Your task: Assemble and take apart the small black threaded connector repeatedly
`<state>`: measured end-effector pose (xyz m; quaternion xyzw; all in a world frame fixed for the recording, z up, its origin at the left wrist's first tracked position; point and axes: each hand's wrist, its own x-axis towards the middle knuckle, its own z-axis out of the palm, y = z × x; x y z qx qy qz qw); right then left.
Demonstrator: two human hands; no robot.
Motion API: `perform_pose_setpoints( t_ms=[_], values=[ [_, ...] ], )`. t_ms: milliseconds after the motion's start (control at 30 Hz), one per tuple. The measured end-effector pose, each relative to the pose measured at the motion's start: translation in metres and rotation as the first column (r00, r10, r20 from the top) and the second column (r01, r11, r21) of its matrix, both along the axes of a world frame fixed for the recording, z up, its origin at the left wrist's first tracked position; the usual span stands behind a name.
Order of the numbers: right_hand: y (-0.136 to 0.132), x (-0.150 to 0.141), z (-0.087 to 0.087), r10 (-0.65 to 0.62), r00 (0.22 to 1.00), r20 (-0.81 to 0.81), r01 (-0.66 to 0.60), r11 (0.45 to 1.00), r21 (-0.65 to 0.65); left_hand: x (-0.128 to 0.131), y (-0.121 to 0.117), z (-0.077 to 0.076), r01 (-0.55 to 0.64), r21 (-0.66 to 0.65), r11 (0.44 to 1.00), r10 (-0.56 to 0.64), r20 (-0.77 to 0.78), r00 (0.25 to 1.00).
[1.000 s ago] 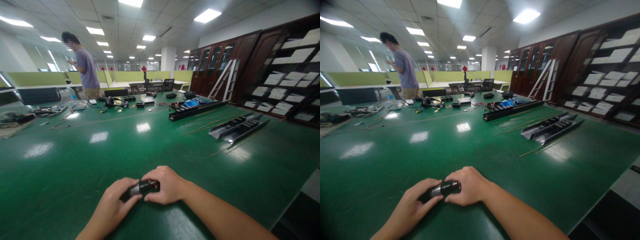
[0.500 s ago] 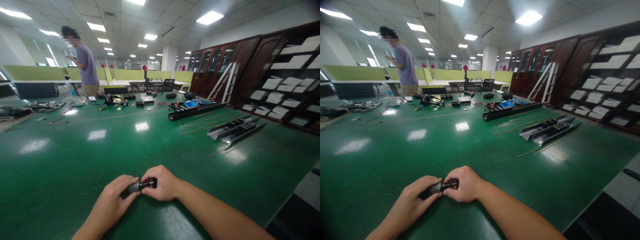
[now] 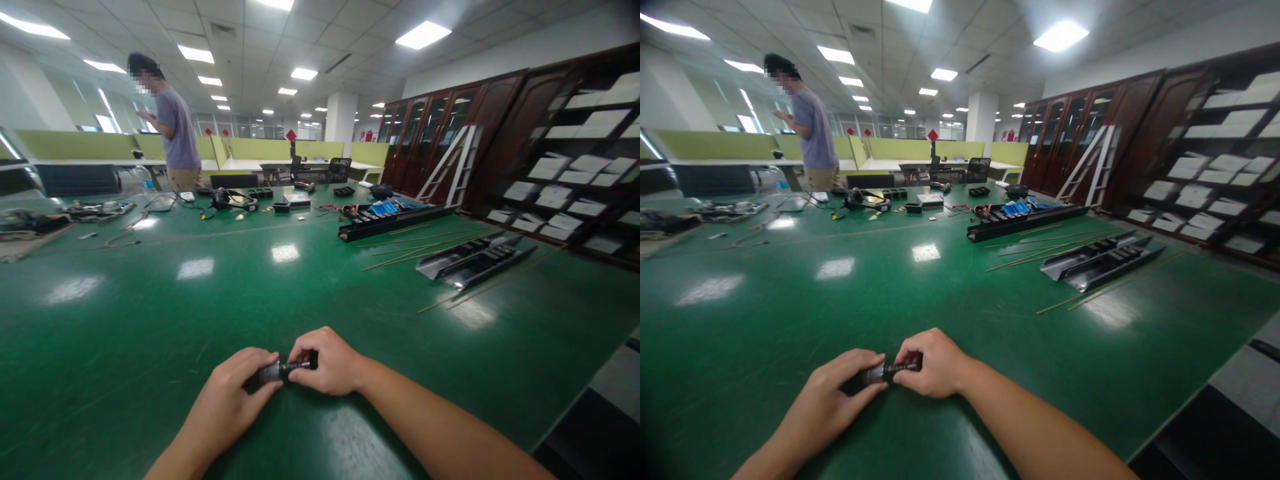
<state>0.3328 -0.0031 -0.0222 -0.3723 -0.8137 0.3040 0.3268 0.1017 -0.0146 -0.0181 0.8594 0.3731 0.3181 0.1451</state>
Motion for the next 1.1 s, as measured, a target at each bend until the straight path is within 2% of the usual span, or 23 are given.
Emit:
perform_pose_setpoints(
  t_ms=[267,567,1100],
  values=[
    [-0.0001,0.0035,0.0032,0.007,1.000,-0.006,-0.007,1.000,-0.008,-0.0012,-0.0022,0.0031,0.005,0.032,0.999,-0.005,0.005,1.000],
    [-0.0009,0.0041,0.0037,-0.007,0.997,-0.078,-0.001,0.995,-0.101,-0.0032,-0.0006,0.0002,-0.003,0.051,0.999,0.003,0.002,1.000],
    [-0.0011,0.0065,0.0025,-0.064,0.996,-0.064,0.056,0.992,-0.110,-0.0048,0.0006,0.0011,-0.045,0.115,0.992,0.043,0.021,0.999]
  ],
)
